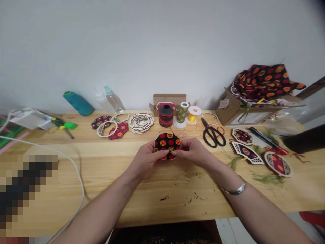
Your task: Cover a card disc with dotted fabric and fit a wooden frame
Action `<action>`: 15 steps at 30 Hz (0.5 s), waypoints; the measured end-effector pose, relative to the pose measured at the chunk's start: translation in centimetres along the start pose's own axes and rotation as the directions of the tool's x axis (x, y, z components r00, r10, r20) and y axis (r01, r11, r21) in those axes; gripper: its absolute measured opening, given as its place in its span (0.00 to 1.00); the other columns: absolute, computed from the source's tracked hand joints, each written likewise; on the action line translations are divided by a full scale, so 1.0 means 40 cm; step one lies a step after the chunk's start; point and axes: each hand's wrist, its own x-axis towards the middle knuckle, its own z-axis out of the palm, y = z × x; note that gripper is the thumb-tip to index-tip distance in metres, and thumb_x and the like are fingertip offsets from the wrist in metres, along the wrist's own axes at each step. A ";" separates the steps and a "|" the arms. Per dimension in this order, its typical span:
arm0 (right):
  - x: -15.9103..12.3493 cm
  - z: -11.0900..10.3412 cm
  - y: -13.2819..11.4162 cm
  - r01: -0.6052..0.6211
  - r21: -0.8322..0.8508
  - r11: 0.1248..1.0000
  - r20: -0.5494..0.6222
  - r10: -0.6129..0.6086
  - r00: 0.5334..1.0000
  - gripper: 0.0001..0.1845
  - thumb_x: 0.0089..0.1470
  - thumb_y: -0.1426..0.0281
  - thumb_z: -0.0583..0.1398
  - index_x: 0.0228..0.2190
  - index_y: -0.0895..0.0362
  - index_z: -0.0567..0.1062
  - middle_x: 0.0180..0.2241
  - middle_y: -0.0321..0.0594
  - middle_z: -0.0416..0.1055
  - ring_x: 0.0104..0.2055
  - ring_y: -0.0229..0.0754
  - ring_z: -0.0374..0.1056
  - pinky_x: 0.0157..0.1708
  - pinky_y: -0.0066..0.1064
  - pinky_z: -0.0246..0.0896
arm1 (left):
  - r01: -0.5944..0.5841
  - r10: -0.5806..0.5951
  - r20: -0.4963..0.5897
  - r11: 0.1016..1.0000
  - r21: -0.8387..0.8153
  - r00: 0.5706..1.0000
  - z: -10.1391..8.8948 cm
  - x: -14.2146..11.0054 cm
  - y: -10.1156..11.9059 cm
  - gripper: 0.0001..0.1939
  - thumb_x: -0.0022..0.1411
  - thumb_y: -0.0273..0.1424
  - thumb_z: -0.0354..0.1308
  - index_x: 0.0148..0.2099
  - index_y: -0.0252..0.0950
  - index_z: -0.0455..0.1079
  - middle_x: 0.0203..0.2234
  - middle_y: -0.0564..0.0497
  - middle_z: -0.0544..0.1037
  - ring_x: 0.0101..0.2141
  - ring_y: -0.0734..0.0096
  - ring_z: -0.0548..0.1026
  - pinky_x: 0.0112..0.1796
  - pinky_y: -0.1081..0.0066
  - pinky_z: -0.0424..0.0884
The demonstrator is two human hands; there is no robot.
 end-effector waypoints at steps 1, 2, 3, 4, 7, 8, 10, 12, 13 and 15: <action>-0.003 -0.005 -0.005 0.012 -0.040 0.999 0.007 -0.012 1.000 0.16 0.46 0.59 0.64 0.21 0.59 0.74 0.18 0.31 0.62 0.21 0.32 0.51 0.22 0.27 0.45 | 0.009 -0.009 -0.010 1.000 0.006 1.000 -0.001 0.001 0.001 0.18 0.44 0.24 0.70 0.41 0.30 0.76 0.33 0.45 0.83 0.30 0.67 0.80 0.34 0.67 0.78; -0.006 -0.015 -0.012 0.026 -0.102 0.994 -0.005 -0.026 1.000 0.16 0.48 0.58 0.63 0.21 0.58 0.75 0.18 0.32 0.63 0.21 0.33 0.53 0.22 0.27 0.46 | 0.010 -0.010 -0.021 1.000 0.009 1.000 -0.001 0.001 0.004 0.17 0.45 0.24 0.70 0.40 0.30 0.76 0.33 0.45 0.83 0.30 0.66 0.80 0.33 0.67 0.78; -0.010 -0.030 -0.019 0.028 -0.204 0.979 -0.054 -0.040 0.998 0.17 0.50 0.57 0.62 0.23 0.58 0.75 0.19 0.33 0.65 0.22 0.34 0.55 0.23 0.28 0.47 | 0.001 0.000 -0.040 1.000 0.005 0.999 -0.001 0.002 0.007 0.17 0.44 0.25 0.71 0.40 0.31 0.76 0.33 0.46 0.83 0.30 0.66 0.80 0.33 0.67 0.78; -0.014 -0.049 -0.025 0.002 -0.344 0.939 -0.138 -0.053 0.989 0.17 0.52 0.56 0.60 0.25 0.58 0.76 0.21 0.36 0.68 0.24 0.35 0.59 0.24 0.28 0.49 | -0.009 0.009 -0.048 1.000 0.002 0.999 0.000 0.002 0.011 0.18 0.45 0.24 0.70 0.41 0.32 0.76 0.34 0.46 0.83 0.32 0.65 0.81 0.33 0.68 0.78; -0.027 -0.121 -0.035 -0.301 -0.734 0.609 -0.443 -0.093 0.892 0.16 0.60 0.63 0.54 0.35 0.61 0.77 0.32 0.49 0.75 0.34 0.45 0.69 0.32 0.32 0.56 | -0.010 0.008 -0.076 1.000 -0.022 0.997 0.002 0.004 0.022 0.19 0.45 0.23 0.70 0.42 0.32 0.76 0.37 0.44 0.83 0.36 0.62 0.81 0.34 0.68 0.78; -0.031 -0.145 -0.033 -0.412 -0.777 0.477 -0.506 -0.081 0.859 0.16 0.60 0.67 0.52 0.38 0.64 0.76 0.36 0.55 0.75 0.38 0.49 0.70 0.34 0.34 0.57 | -0.013 0.011 -0.094 1.000 -0.024 0.995 0.002 0.004 0.023 0.19 0.45 0.23 0.70 0.43 0.32 0.75 0.37 0.43 0.83 0.36 0.61 0.81 0.33 0.69 0.78; -0.035 -0.184 -0.023 -0.525 -0.788 0.320 -0.556 -0.005 0.831 0.16 0.58 0.72 0.52 0.42 0.69 0.75 0.41 0.63 0.73 0.44 0.53 0.71 0.38 0.35 0.59 | -0.022 0.018 -0.126 0.999 -0.037 0.992 0.003 0.005 0.025 0.18 0.44 0.23 0.70 0.40 0.31 0.76 0.35 0.42 0.83 0.35 0.61 0.81 0.32 0.69 0.78; -0.035 -0.206 -0.008 -0.551 -0.779 0.300 -0.556 0.077 0.828 0.16 0.57 0.73 0.53 0.41 0.69 0.75 0.40 0.64 0.74 0.44 0.53 0.72 0.38 0.34 0.60 | -0.039 0.030 -0.139 0.997 -0.060 0.990 0.002 0.006 0.024 0.18 0.44 0.22 0.70 0.41 0.31 0.75 0.35 0.43 0.83 0.35 0.61 0.81 0.33 0.68 0.79; -0.033 -0.211 0.000 -0.553 -0.772 0.312 -0.550 0.106 0.828 0.16 0.57 0.73 0.53 0.41 0.69 0.76 0.39 0.63 0.75 0.43 0.52 0.73 0.37 0.33 0.61 | -0.045 0.035 -0.140 0.997 -0.068 0.990 0.001 0.007 0.024 0.18 0.45 0.22 0.70 0.41 0.32 0.75 0.36 0.44 0.83 0.36 0.62 0.81 0.33 0.68 0.79; -0.026 -0.212 0.011 -0.558 -0.757 0.342 -0.543 0.146 0.827 0.16 0.57 0.71 0.53 0.39 0.67 0.77 0.37 0.61 0.77 0.41 0.51 0.74 0.36 0.32 0.61 | -0.047 0.038 -0.130 0.996 -0.073 0.991 0.000 0.008 0.024 0.19 0.45 0.22 0.70 0.42 0.32 0.75 0.36 0.44 0.83 0.36 0.62 0.81 0.34 0.68 0.79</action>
